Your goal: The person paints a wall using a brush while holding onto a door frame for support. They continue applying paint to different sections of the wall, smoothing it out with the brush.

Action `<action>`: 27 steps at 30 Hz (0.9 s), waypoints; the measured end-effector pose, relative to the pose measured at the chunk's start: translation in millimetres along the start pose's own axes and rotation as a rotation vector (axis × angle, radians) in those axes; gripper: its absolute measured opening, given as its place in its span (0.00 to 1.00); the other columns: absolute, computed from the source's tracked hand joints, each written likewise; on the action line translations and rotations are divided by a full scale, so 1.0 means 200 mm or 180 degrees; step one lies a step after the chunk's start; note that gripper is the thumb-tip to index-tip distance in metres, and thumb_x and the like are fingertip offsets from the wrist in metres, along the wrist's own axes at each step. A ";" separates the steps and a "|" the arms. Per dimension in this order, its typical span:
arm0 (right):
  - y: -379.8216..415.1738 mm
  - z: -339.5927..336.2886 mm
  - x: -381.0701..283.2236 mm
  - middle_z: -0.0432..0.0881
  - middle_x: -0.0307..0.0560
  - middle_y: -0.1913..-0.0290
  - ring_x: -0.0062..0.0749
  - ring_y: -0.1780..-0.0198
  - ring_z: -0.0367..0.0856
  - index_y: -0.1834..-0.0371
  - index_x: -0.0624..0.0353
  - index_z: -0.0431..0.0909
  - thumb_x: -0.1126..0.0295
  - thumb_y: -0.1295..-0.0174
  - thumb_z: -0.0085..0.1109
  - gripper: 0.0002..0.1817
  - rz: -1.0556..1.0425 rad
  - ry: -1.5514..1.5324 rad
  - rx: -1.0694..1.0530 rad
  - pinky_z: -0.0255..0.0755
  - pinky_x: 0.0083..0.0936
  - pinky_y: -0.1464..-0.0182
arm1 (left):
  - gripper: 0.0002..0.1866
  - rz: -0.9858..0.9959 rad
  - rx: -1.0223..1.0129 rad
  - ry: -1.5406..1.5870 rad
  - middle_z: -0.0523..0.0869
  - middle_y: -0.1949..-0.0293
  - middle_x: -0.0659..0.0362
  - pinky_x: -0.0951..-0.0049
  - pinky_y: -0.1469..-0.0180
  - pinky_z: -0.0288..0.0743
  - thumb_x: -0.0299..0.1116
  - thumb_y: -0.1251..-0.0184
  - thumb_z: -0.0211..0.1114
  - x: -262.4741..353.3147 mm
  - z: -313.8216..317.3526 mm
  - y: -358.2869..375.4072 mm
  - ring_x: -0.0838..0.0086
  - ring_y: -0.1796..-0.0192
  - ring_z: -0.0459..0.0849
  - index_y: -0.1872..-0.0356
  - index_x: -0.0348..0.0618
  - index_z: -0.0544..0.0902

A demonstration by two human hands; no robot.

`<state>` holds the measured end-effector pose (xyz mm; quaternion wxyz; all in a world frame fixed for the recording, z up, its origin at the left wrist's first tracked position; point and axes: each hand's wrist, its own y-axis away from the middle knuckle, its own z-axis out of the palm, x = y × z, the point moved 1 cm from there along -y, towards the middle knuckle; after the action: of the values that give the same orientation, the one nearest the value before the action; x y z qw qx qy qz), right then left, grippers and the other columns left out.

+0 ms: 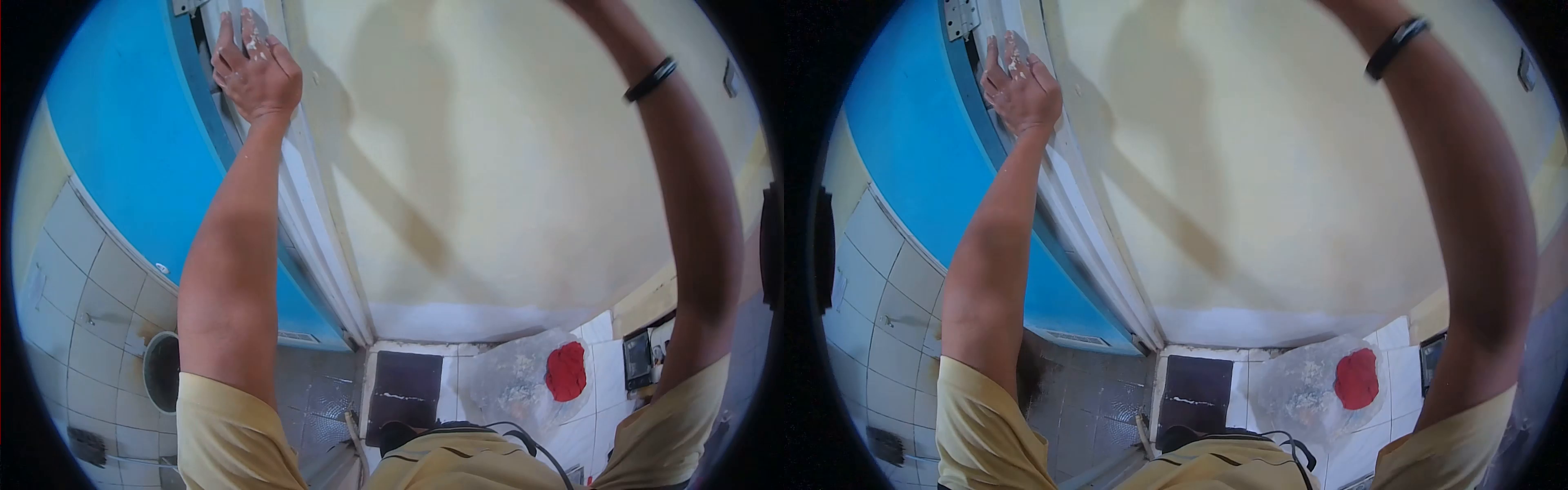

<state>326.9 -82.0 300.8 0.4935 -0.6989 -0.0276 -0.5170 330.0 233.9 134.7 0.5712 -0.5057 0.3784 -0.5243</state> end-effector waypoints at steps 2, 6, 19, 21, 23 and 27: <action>0.20 0.02 -0.25 0.80 0.49 0.68 0.37 0.68 0.83 0.69 0.63 0.80 0.77 0.36 0.61 0.04 -0.0473 0.0132 -0.0331 0.78 0.27 0.64 | 0.27 0.0071 0.0003 -0.0084 0.64 0.26 0.58 0.51 0.28 0.57 0.40 0.29 0.53 -0.01 0.01 0.00 0.54 0.30 0.62 0.29 0.55 0.73; 0.74 0.05 -0.84 0.72 0.44 0.65 0.40 0.63 0.79 0.66 0.55 0.75 0.61 0.42 0.64 0.12 -0.0091 -0.1132 -0.1014 0.79 0.36 0.63 | 0.27 0.0142 0.0012 -0.0122 0.64 0.26 0.58 0.50 0.28 0.57 0.41 0.29 0.52 -0.02 0.02 0.00 0.53 0.30 0.62 0.29 0.54 0.73; 0.83 0.03 -1.01 0.79 0.55 0.71 0.49 0.68 0.80 0.67 0.61 0.77 0.72 0.36 0.59 0.05 0.2464 -0.3536 -0.1899 0.75 0.40 0.62 | 0.28 0.0474 -0.0040 -0.0475 0.67 0.26 0.48 0.56 0.23 0.53 0.34 0.29 0.50 -0.01 -0.03 -0.03 0.54 0.24 0.60 0.29 0.37 0.71; 0.63 0.04 -0.70 0.83 0.45 0.69 0.26 0.65 0.83 0.62 0.62 0.81 0.75 0.33 0.61 0.02 0.2718 -0.3155 -0.1956 0.76 0.25 0.62 | 0.28 0.0521 0.0040 -0.0433 0.66 0.26 0.49 0.56 0.23 0.53 0.34 0.28 0.50 -0.02 -0.02 -0.02 0.55 0.24 0.60 0.28 0.38 0.71; 0.36 -0.08 -0.46 0.83 0.48 0.66 0.29 0.67 0.84 0.67 0.64 0.81 0.75 0.31 0.59 0.06 0.3064 -0.3271 -0.1161 0.79 0.26 0.64 | 0.28 0.0459 0.0020 -0.0524 0.66 0.26 0.49 0.56 0.23 0.53 0.34 0.28 0.50 -0.01 -0.02 -0.02 0.55 0.24 0.60 0.28 0.40 0.71; 0.22 -0.19 -0.27 0.85 0.47 0.63 0.27 0.65 0.84 0.62 0.68 0.82 0.73 0.29 0.60 0.07 0.1617 -0.2003 0.0391 0.80 0.26 0.61 | 0.28 0.0499 0.0015 -0.0727 0.65 0.25 0.50 0.56 0.23 0.53 0.34 0.28 0.50 -0.02 -0.01 -0.01 0.56 0.24 0.60 0.27 0.42 0.70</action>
<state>299.7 -105.1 230.1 0.6138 -0.7767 -0.0345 -0.1369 327.5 237.1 136.9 0.6509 -0.5296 0.3480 -0.4180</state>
